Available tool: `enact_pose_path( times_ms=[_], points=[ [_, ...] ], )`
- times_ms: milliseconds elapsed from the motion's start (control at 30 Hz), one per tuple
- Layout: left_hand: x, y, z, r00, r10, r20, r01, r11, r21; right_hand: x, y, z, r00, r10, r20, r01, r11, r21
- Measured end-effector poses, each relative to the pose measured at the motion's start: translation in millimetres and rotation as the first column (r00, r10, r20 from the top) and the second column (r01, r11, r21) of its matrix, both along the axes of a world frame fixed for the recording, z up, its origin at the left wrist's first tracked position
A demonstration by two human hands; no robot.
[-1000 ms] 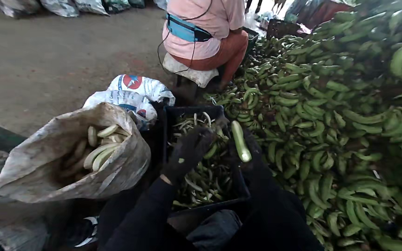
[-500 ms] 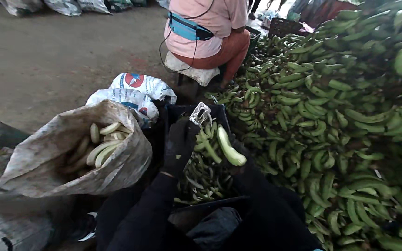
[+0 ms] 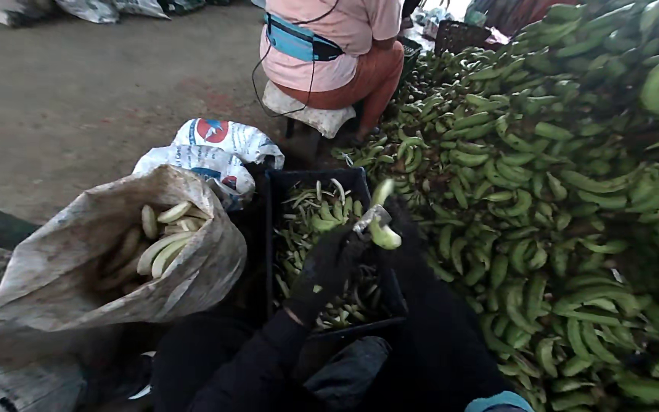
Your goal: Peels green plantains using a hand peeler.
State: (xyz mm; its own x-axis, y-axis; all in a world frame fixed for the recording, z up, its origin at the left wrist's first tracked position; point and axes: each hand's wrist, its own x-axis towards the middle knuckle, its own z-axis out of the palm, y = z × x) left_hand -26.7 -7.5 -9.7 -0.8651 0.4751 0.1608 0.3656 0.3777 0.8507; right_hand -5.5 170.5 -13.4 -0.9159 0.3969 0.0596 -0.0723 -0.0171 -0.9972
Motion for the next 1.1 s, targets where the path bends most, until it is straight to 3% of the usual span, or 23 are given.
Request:
enact_pose_path(
  times_ms=[100, 200, 267, 333, 400, 533, 600, 700, 800, 900, 967, 1100],
  points=[
    [-31, -11, -17, 0.989, 0.134, -0.064, -0.137, 0.99, -0.039, -1, 3, -29, 0.93, 0.35, 0.113, -0.3, 0.899, -0.32],
    [-44, -21, -20, 0.971, 0.237, -0.03, -0.237, 0.971, -0.006, -6, 3, -26, 0.866, 0.496, 0.057, -0.437, 0.809, -0.392],
    [-46, -23, -18, 0.964, 0.265, -0.036, -0.266, 0.964, -0.022, -3, 8, -20, 0.899, 0.437, 0.019, -0.394, 0.827, -0.401],
    [-36, -18, -10, 0.978, 0.206, -0.025, -0.206, 0.979, -0.002, -2, 9, -9, 0.958, 0.278, 0.073, -0.248, 0.928, -0.279],
    [-18, -7, -6, 0.993, 0.122, -0.001, -0.122, 0.992, 0.032, -4, 5, -1, 0.993, 0.108, 0.051, -0.092, 0.965, -0.245],
    [17, 12, -9, 1.0, 0.015, -0.003, -0.014, 0.987, 0.158, -13, -1, -1, 0.992, -0.094, -0.088, 0.066, 0.959, -0.276],
    [23, 16, -17, 0.992, 0.053, -0.115, -0.033, 0.986, 0.165, -15, -5, -4, 0.967, -0.225, -0.116, 0.193, 0.953, -0.233],
    [28, 19, -16, 0.982, 0.097, -0.16, -0.075, 0.987, 0.14, -19, -10, -1, 0.931, -0.341, -0.133, 0.319, 0.934, -0.162],
    [23, 16, -8, 0.989, 0.094, -0.116, -0.081, 0.991, 0.11, -16, -10, -1, 0.947, -0.294, -0.129, 0.27, 0.947, -0.176],
    [-1, 7, -11, 0.99, 0.115, -0.085, -0.11, 0.992, 0.068, -10, -8, 1, 0.991, -0.002, -0.137, -0.033, 0.967, -0.254],
    [-13, -1, -16, 0.982, 0.13, -0.137, -0.125, 0.991, 0.044, -9, -5, 4, 0.993, 0.093, -0.067, -0.109, 0.945, -0.309],
    [-18, -9, -25, 0.952, 0.131, -0.278, -0.147, 0.989, -0.036, -4, 9, 7, 0.979, 0.173, 0.108, -0.164, 0.982, -0.092]
  ],
)
